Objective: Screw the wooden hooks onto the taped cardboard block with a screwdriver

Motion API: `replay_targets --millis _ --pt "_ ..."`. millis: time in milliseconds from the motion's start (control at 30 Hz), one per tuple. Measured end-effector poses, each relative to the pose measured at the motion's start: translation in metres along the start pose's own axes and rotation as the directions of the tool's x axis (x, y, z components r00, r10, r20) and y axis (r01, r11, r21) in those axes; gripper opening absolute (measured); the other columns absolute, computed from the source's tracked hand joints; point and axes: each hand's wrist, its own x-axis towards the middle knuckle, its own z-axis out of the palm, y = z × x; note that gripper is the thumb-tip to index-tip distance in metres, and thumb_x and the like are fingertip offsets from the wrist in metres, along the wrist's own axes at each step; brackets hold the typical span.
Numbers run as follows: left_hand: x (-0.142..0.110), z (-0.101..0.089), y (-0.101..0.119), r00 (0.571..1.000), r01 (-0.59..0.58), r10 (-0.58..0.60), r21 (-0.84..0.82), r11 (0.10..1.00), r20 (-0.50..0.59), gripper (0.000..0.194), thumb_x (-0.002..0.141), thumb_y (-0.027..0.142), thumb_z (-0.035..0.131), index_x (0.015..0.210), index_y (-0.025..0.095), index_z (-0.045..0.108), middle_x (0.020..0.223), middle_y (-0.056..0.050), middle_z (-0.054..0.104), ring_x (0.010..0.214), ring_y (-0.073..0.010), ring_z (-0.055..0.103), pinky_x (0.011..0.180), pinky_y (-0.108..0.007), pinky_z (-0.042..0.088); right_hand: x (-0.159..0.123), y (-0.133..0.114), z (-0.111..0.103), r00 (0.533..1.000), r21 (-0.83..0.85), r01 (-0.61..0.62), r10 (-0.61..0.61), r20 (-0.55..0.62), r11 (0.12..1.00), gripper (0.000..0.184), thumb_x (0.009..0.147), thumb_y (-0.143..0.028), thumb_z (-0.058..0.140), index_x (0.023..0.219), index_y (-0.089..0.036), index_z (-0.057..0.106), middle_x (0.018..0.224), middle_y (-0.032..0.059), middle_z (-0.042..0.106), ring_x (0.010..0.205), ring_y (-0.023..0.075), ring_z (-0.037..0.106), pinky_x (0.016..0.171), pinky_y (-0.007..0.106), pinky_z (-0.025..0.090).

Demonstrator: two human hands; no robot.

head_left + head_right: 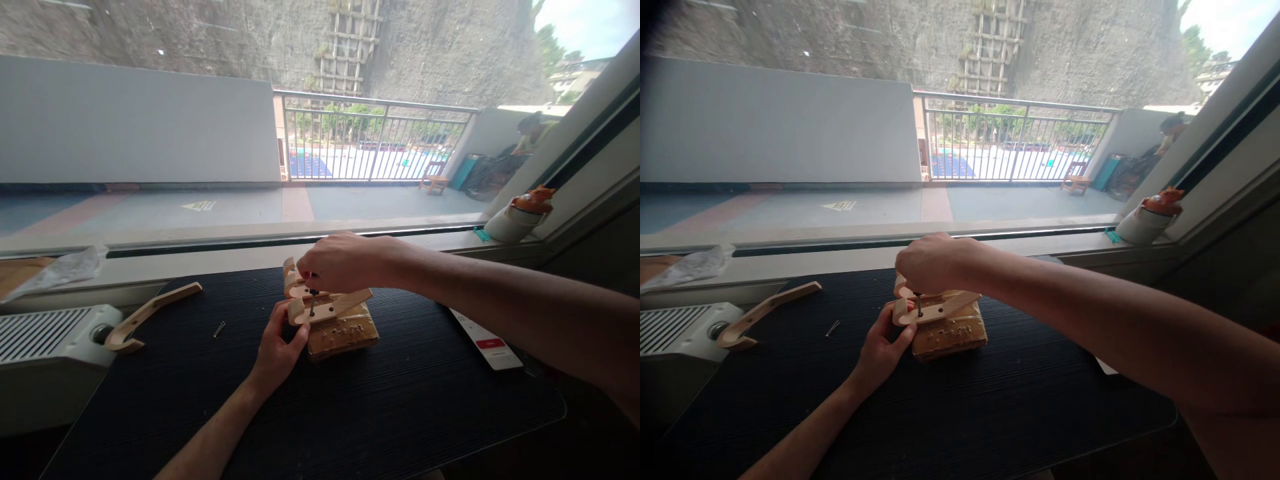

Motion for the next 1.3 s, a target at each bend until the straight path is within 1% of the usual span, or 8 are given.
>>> replay_targets --millis 100,267,533,733,900,1033,1133,1300 --pt "0.0 -0.001 0.0 1.0 -0.006 0.006 -0.003 1.0 0.005 0.026 0.078 0.021 0.056 0.103 0.021 0.052 0.106 -0.003 0.056 0.102 -0.0181 0.054 0.094 -0.031 0.039 -0.003 -0.001 -0.005 1.0 0.024 0.007 -0.007 0.012 1.0 0.029 0.076 -0.021 0.051 0.101 -0.02 0.065 0.081 0.005 0.063 0.059 0.0104 0.045 0.054 0.027 0.028" --pt "0.001 -0.001 -0.002 1.0 0.01 -0.01 0.007 1.0 0.014 0.026 0.079 0.021 0.055 0.105 0.022 0.05 0.106 -0.003 0.055 0.103 -0.018 0.053 0.095 -0.031 0.039 -0.001 -0.002 -0.003 0.997 -0.01 0.053 -0.052 0.052 0.999 0.019 0.077 -0.016 0.05 0.084 -0.017 0.067 0.074 0.0041 0.062 0.059 0.0108 0.045 0.055 0.027 0.029" --pt "0.001 0.0 0.0 1.0 0.0 0.0 0.011 1.0 0.015 0.025 0.079 0.021 0.055 0.104 0.021 0.05 0.106 -0.003 0.054 0.102 -0.0175 0.052 0.095 -0.031 0.038 0.004 -0.001 0.001 0.999 -0.009 0.023 -0.023 0.036 1.0 0.016 0.076 -0.022 0.052 0.08 -0.015 0.065 0.073 0.0047 0.061 0.058 0.0102 0.043 0.054 0.027 0.028" --pt "0.0 -0.001 0.001 1.0 0.003 -0.003 -0.002 1.0 0.019 0.026 0.079 0.022 0.055 0.105 0.021 0.05 0.107 -0.004 0.054 0.104 -0.0181 0.052 0.095 -0.031 0.038 -0.003 -0.001 -0.005 1.0 0.07 0.005 -0.006 0.02 0.998 0.031 0.076 -0.023 0.052 0.104 -0.022 0.064 0.081 0.0038 0.064 0.061 0.0111 0.045 0.055 0.027 0.029" --pt "0.0 -0.001 0.0 1.0 0.011 -0.011 0.007 1.0 0.014 0.026 0.079 0.022 0.055 0.105 0.022 0.05 0.105 -0.003 0.054 0.102 -0.0174 0.053 0.094 -0.03 0.039 -0.001 0.001 0.001 0.998 0.038 0.06 -0.06 0.021 0.997 0.02 0.078 -0.021 0.048 0.082 -0.016 0.067 0.071 0.0042 0.062 0.057 0.0099 0.043 0.053 0.027 0.028" --pt "0.0 0.0 0.001 1.0 0.004 -0.004 0.012 1.0 0.011 0.025 0.079 0.021 0.055 0.104 0.022 0.05 0.105 -0.003 0.054 0.101 -0.0172 0.053 0.094 -0.03 0.039 0.004 0.001 0.005 0.998 0.015 0.061 -0.061 0.01 0.998 0.02 0.079 -0.025 0.048 0.079 -0.015 0.066 0.07 0.004 0.061 0.056 0.0098 0.042 0.052 0.027 0.027" --pt "-0.001 -0.001 0.001 1.0 -0.004 0.004 0.008 1.0 0.011 0.025 0.079 0.021 0.055 0.104 0.022 0.051 0.104 -0.003 0.054 0.101 -0.0173 0.053 0.094 -0.031 0.039 0.004 0.001 0.005 0.999 0.019 0.045 -0.045 0.015 0.999 0.023 0.08 -0.03 0.048 0.083 -0.015 0.066 0.073 0.0051 0.062 0.058 0.0109 0.045 0.053 0.027 0.027" --pt "0.0 -0.001 0.002 1.0 -0.005 0.005 0.002 1.0 0.015 0.027 0.079 0.021 0.055 0.105 0.022 0.051 0.107 -0.003 0.054 0.104 -0.0179 0.052 0.095 -0.031 0.038 -0.005 0.004 -0.002 1.0 0.109 0.012 -0.01 -0.017 0.994 0.035 0.079 -0.041 0.048 0.104 -0.02 0.063 0.082 0.0056 0.064 0.064 0.0133 0.049 0.055 0.027 0.03"
